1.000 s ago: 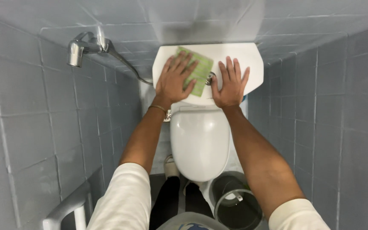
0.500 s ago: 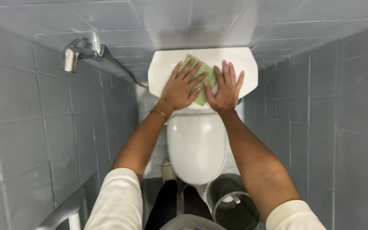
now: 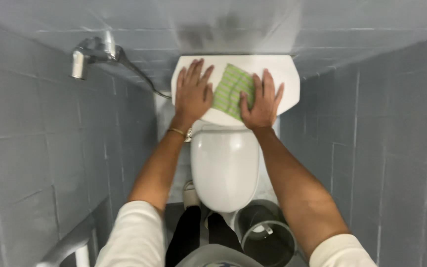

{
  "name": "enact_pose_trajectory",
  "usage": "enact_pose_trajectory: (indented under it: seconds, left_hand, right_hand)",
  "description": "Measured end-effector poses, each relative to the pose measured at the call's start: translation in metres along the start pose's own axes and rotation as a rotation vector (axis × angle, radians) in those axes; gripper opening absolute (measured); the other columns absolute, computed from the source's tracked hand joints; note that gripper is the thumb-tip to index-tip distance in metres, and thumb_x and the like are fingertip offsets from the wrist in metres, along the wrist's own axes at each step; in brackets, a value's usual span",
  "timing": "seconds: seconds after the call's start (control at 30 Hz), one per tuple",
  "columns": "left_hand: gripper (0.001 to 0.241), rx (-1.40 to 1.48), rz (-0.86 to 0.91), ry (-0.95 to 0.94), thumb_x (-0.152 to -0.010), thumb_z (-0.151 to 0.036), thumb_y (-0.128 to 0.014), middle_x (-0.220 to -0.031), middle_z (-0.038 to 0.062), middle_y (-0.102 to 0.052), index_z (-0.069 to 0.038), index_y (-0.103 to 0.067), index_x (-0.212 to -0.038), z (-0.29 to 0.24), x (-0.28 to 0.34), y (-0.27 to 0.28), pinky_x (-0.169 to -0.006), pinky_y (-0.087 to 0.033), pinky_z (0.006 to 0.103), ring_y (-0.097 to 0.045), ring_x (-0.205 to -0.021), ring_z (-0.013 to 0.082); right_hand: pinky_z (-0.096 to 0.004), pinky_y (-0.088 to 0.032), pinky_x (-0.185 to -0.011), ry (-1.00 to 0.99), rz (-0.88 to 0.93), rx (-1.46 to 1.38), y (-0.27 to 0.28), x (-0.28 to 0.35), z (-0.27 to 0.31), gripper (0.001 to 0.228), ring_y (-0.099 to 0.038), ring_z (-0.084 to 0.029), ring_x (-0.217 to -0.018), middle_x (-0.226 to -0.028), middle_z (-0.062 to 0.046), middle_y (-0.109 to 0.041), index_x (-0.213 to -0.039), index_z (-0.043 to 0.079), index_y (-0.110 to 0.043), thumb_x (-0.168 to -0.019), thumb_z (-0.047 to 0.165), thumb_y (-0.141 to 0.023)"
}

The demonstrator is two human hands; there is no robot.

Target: Wiping the surfaces of a toilet tank and bathroom walls with a cloth.

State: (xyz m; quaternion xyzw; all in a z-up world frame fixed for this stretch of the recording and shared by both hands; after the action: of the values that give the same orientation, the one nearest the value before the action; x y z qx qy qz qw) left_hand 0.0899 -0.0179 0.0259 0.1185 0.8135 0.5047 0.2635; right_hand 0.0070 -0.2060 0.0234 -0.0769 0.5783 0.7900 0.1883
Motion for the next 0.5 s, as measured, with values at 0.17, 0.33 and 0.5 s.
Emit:
enact_pose_trajectory:
  seconds: [0.17,0.33,0.5]
  left_hand:
    - [0.05,-0.07,-0.079,0.02,-0.095,-0.037,-0.054,-0.149,0.007,-0.052,-0.025,-0.057,-0.144,-0.012,-0.002,0.017,-0.118,-0.027,0.0503,-0.043,-0.143,0.0247]
    - [0.048,-0.035,-0.144,0.009,-0.091,-0.033,-0.059,-0.143,0.01,-0.058,-0.022,-0.063,-0.138,-0.01,0.0,0.021,-0.115,-0.032,0.0498,-0.049,-0.139,0.0265]
    - [0.048,-0.029,-0.228,0.007,-0.088,-0.035,-0.06,-0.142,0.008,-0.059,-0.025,-0.064,-0.135,-0.009,0.0,0.027,-0.115,-0.033,0.0489,-0.051,-0.138,0.0255]
  right_hand:
    - [-0.063,-0.015,-0.12,-0.01,0.005,0.029,0.004,0.0,0.003,0.059,-0.042,-0.032,-0.147,-0.159,-0.016,-0.041,-0.149,0.018,-0.05,-0.1,0.05,-0.053]
    - [-0.065,-0.016,-0.119,-0.008,0.018,-0.006,0.01,0.001,0.009,0.054,-0.04,-0.034,-0.148,-0.16,-0.018,-0.038,-0.151,0.024,-0.05,-0.101,0.045,-0.054]
    - [-0.067,-0.017,-0.117,0.039,-0.002,0.018,0.007,0.001,0.012,0.039,-0.039,-0.035,-0.148,-0.16,-0.021,-0.037,-0.141,0.031,-0.064,-0.103,0.036,-0.059]
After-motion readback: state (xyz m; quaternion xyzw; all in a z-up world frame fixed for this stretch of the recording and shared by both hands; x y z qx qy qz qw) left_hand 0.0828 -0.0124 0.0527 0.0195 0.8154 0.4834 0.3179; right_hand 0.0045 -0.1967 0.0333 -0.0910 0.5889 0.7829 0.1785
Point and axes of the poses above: each hand's wrist, its own x-axis away from the middle knuckle, its own y-axis out of the back of the hand, z = x × y, the point moved 10 cm from there along -x, towards the middle knuckle
